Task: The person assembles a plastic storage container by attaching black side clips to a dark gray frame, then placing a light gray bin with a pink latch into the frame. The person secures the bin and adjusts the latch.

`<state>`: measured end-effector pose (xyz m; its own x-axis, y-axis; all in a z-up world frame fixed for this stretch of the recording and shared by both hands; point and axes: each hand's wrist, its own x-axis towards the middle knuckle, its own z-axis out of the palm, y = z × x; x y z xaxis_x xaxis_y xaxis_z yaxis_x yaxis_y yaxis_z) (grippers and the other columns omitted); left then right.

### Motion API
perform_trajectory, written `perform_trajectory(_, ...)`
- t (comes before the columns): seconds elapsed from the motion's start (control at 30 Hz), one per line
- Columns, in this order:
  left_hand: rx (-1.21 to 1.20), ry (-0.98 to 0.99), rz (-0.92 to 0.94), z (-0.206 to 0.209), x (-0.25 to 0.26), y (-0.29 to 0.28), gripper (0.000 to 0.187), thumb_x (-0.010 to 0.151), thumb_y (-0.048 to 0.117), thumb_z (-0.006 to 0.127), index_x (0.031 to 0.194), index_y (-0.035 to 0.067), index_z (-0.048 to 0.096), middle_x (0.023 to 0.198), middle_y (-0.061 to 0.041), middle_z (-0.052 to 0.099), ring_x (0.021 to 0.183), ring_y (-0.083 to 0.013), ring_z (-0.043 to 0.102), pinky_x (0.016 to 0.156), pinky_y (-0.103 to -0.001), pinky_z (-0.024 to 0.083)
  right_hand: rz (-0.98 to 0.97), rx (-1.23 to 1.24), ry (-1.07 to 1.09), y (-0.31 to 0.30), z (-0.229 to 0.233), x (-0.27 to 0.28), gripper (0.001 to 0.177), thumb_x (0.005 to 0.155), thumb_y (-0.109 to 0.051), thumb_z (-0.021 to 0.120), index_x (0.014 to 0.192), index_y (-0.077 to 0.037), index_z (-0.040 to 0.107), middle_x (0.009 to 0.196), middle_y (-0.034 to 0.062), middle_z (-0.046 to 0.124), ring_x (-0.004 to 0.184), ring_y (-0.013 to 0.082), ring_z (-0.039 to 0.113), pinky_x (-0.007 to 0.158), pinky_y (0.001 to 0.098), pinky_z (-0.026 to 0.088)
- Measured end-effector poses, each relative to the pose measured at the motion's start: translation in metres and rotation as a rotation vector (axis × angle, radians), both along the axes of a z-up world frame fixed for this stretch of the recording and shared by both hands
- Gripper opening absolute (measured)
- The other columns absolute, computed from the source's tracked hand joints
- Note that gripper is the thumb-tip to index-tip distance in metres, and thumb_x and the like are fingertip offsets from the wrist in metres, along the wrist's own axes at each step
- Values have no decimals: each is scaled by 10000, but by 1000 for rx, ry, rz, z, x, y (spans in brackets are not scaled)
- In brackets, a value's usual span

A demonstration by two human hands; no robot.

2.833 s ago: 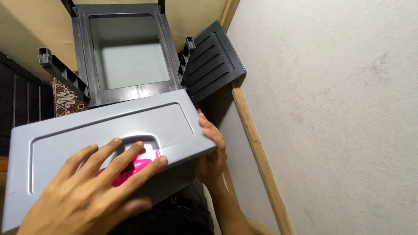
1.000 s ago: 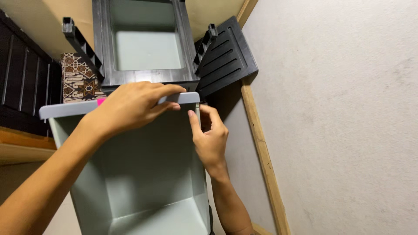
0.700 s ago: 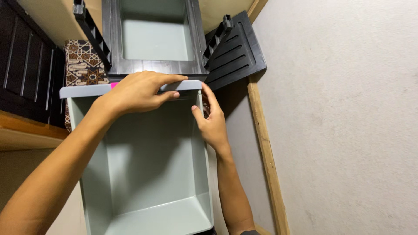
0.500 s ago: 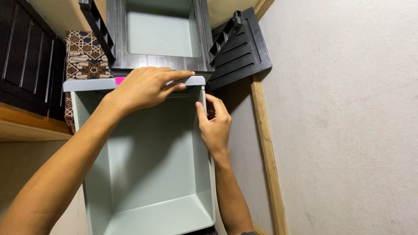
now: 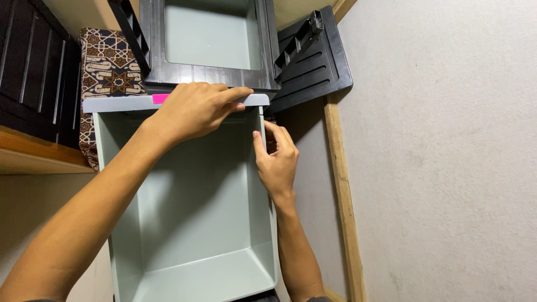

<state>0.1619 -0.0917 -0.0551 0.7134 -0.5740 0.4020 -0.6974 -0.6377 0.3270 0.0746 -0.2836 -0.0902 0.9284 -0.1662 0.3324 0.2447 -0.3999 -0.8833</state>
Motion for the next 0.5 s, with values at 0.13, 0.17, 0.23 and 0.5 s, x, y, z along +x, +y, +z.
perform_trajectory(0.13,40,48,31,-3,2,-1,312,1016,334,603,1272,167,666,883,-148,733,755,-385,679,607,-503,502,-22,26,32,0,-5,5,211,957,-73,703,1153,5,714,1006,70,711,831,113,698,675,243,576)
perform_trajectory(0.17,28,33,22,-4,3,0,309,1019,332,601,1268,162,666,892,-148,735,763,-386,680,615,-502,503,-23,23,27,-1,-6,5,209,958,-71,704,1151,7,716,1002,70,713,829,114,697,688,246,575)
perform_trajectory(0.23,19,22,16,-5,4,-1,303,1021,328,599,1260,155,668,904,-148,738,772,-387,682,622,-502,505,-24,17,17,-1,-8,7,205,959,-67,705,1148,13,719,995,72,716,825,116,696,714,252,573)
perform_trajectory(0.5,30,96,32,-4,5,-2,292,1023,314,596,1245,139,672,907,-141,738,759,-383,685,602,-497,505,-8,-24,41,-3,-6,10,182,958,-70,688,1125,-3,714,980,72,718,810,121,709,685,259,586)
